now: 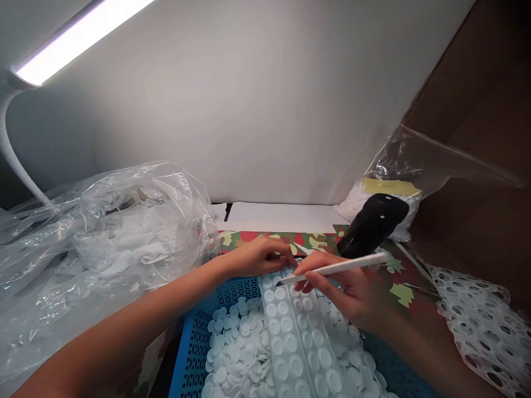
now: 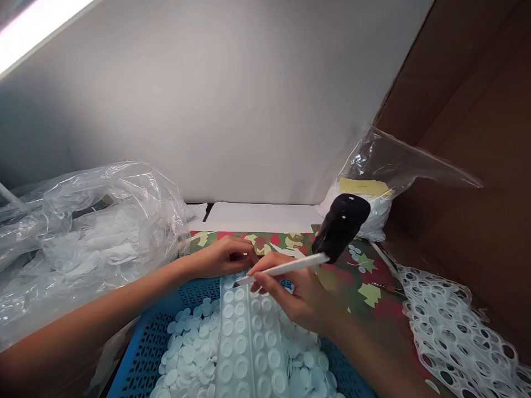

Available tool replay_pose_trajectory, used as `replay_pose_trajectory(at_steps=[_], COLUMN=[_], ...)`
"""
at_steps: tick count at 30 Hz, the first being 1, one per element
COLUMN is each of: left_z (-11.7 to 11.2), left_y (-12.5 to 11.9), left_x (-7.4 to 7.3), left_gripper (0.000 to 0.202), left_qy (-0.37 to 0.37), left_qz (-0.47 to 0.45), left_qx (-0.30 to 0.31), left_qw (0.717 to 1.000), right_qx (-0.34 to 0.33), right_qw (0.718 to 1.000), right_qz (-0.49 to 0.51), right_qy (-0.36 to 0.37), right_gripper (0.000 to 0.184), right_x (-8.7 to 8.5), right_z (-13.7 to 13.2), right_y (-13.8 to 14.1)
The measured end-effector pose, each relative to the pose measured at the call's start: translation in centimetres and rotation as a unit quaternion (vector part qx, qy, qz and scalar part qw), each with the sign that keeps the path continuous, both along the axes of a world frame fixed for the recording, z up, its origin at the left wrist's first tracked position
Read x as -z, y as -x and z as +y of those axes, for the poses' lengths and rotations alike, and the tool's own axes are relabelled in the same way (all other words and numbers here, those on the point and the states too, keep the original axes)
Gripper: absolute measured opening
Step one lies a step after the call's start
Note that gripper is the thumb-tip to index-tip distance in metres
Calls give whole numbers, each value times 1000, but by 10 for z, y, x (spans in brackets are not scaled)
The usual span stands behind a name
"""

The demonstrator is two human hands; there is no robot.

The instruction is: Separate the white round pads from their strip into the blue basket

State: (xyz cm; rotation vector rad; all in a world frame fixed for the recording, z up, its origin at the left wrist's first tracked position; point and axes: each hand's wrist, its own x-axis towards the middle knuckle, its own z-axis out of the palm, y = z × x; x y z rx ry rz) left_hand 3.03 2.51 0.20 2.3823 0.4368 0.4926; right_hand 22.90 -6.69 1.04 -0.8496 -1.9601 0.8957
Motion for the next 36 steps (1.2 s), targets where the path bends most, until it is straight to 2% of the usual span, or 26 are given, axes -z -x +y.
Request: replay_pose_trajectory(at_steps=[2, 9, 15, 20, 23, 26, 29, 33, 36], left_z=[0, 0, 1, -1, -2, -1, -1, -1, -1], left_y=[0, 0, 0, -1, -1, -1, 0, 0, -1], left_x=[0, 0, 2, -1, -2, -2, -3, -3, -3], left_gripper=[17, 16, 17, 18, 18, 17, 17, 20, 22], left_qy=[1, -3, -3, -8, -11, -15, -17, -34, -72], left_qz=[1, 3, 4, 7, 8, 9, 15, 15, 17], left_qx=[2, 0, -5, -7, -8, -7, -5, -2, -7], left_qw=[1000, 1000, 1000, 1000, 1000, 1000, 1000, 999, 997], right_qx=[4, 3, -3, -81, -92, -51, 12, 95, 188], right_qw=[999, 998, 995, 980, 977, 991, 999, 978, 965], right_qz=[32, -42, -88, -154, -166, -94, 25, 186, 177], right_qy=[13, -47, -56, -99, -94, -76, -39, 9, 48], right_gripper=[18, 16, 14, 18, 20, 15, 16, 23, 29], right_x=[0, -1, 1, 8, 8, 4, 1, -3, -7], right_z=[-1, -1, -1, 5, 6, 3, 1, 4, 2], right_y=[0, 0, -1, -1, -2, -3, -1, -1, -15])
